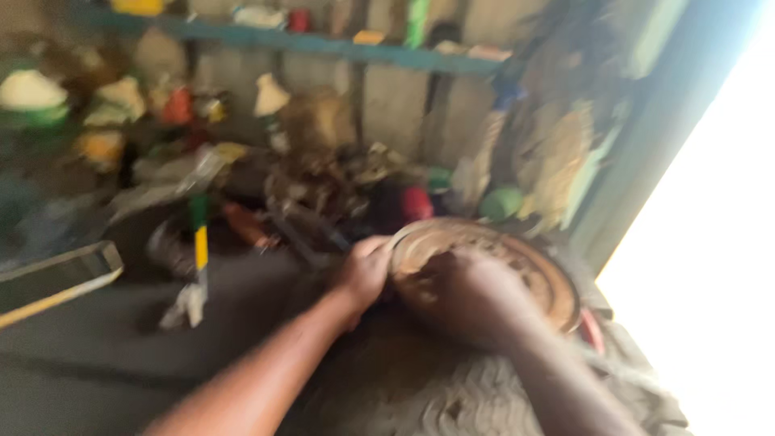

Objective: The person wipes and cleans the internal surfaces of a rusty brake drum using a piece of cloth.

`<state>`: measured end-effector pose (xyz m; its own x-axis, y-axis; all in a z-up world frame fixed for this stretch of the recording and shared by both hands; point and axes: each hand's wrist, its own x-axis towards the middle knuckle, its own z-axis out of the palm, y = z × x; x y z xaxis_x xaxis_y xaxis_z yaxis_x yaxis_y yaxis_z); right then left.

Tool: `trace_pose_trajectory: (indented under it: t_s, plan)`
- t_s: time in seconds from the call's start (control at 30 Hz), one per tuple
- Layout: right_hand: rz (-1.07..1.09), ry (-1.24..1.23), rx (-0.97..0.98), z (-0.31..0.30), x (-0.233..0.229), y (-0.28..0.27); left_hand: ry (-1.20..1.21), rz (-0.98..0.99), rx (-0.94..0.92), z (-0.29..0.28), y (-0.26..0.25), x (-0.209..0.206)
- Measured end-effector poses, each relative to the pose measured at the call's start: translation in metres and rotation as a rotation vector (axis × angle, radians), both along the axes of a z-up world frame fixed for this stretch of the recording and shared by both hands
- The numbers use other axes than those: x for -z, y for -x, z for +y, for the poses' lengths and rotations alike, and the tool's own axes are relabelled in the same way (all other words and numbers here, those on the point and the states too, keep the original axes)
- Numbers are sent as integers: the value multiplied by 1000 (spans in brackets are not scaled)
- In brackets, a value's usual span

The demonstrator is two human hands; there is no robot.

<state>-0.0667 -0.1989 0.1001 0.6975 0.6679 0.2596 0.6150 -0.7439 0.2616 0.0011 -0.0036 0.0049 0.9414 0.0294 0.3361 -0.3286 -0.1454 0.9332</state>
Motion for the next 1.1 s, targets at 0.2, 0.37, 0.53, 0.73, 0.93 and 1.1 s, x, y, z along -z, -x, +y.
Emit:
trace_pose_trajectory:
  t_s: [0.2,0.37,0.53,0.73,0.93,1.1]
  plan:
    - [246,-292,178,3,-17,23,9,1,-27,4,-9,16]
    - [225,-359,265,15,-17,18,-77,-74,-61,0,-18,9]
    - [279,-293,301,3,-18,29,-62,16,-85,4,-6,6]
    - [247,-249,376,12,-27,33,-107,-193,-21,1,-18,13]
    - [240,-214,332,14,-24,37,-130,15,-123,11,-6,18]
    - [214,-300,357,21,-28,42,-99,-119,-36,4,-8,5]
